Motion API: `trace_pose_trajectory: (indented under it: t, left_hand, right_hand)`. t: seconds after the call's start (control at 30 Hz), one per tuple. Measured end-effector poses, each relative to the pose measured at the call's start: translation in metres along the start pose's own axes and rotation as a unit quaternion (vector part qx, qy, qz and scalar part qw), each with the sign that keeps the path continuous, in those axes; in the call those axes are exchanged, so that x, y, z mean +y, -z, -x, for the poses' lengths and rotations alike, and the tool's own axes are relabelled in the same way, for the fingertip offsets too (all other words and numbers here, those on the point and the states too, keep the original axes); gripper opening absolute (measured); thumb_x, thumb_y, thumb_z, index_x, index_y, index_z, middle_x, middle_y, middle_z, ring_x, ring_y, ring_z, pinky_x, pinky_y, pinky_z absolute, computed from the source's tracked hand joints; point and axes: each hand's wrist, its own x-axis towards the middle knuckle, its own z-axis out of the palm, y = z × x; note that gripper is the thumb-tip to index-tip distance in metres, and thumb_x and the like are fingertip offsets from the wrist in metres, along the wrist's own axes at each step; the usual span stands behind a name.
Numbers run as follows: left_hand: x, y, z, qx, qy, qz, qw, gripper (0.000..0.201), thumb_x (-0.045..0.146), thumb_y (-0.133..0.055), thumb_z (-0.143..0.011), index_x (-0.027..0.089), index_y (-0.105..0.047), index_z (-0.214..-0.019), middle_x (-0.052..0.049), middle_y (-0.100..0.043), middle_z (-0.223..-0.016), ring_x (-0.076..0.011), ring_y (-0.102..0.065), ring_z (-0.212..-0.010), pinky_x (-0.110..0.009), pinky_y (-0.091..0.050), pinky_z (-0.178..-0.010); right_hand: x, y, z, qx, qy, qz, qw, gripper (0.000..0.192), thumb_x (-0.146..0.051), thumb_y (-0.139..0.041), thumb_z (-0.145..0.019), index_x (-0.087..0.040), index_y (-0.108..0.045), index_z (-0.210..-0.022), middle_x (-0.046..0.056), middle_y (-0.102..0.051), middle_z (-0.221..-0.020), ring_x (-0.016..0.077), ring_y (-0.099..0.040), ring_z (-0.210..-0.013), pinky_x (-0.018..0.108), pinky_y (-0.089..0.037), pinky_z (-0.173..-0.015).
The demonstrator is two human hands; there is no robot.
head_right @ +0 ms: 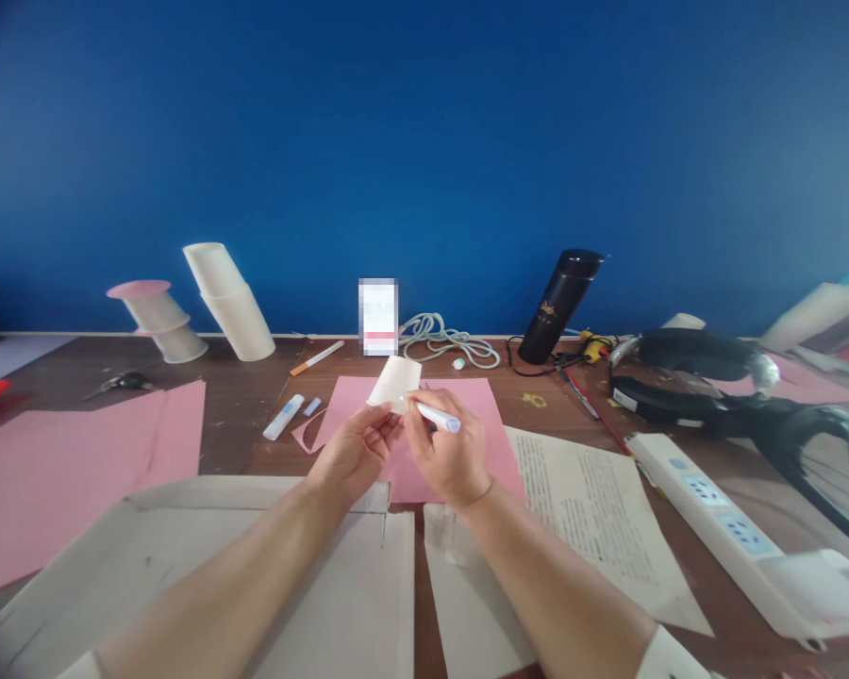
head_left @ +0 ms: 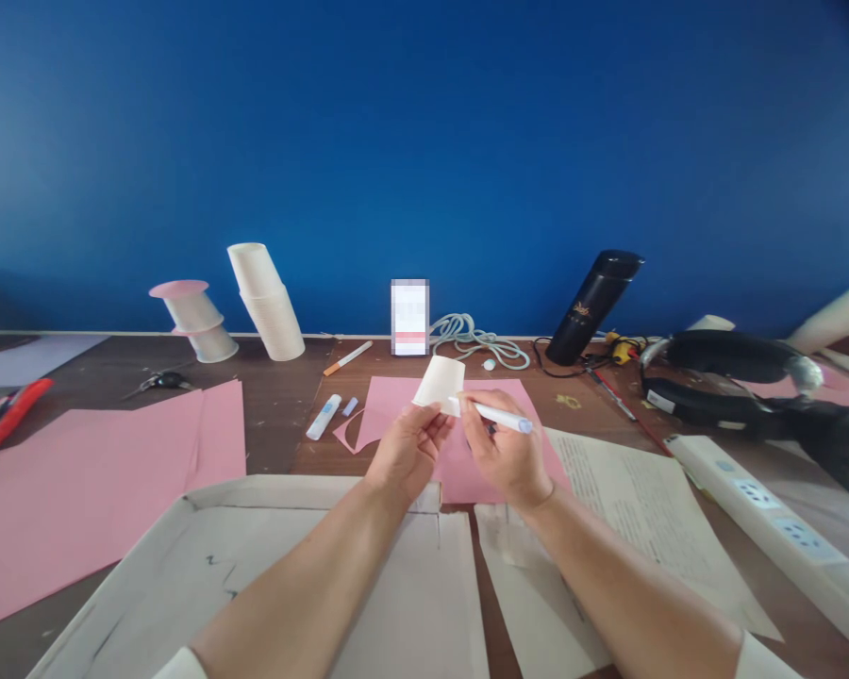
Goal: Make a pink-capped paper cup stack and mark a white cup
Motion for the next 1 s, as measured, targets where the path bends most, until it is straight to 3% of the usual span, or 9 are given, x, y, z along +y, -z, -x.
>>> trace_pose_trajectory:
  t: [0.53,1.0]
  left_hand:
    - [0.0023,-0.0025,0.0019,-0.006,0.001,0.003,1.000,0.007,0.002,-0.061,-0.074,0.009,-0.063,-0.076,-0.005,-0.065,-0.072,-0.0103,-0.062,-0.068,-0.022,-0.053,-0.075]
    - [0.0022,-0.0036,0.0016,-0.002,0.001,0.006,1.000,0.008,0.002,-0.060,-0.074,0.008,-0.064,-0.078,-0.008,-0.067,-0.078,-0.0111,-0.063,-0.072,-0.022,-0.052,-0.077]
  right_hand:
    - [-0.0029,-0.0018,0.0008,-0.006,-0.011,-0.016,1.000,0.012,-0.023,-0.053,-0.087,-0.020,-0.060,-0.095,0.006,-0.066,-0.088,0.0169,-0.063,-0.080,0.031,-0.051,-0.073]
    - [-0.0035,-0.0018,0.0016,-0.010,-0.011,-0.005,1.000,0.013,-0.024,-0.052,-0.087,-0.020,-0.060,-0.096,0.006,-0.067,-0.089,0.0167,-0.064,-0.080,0.029,-0.051,-0.071]
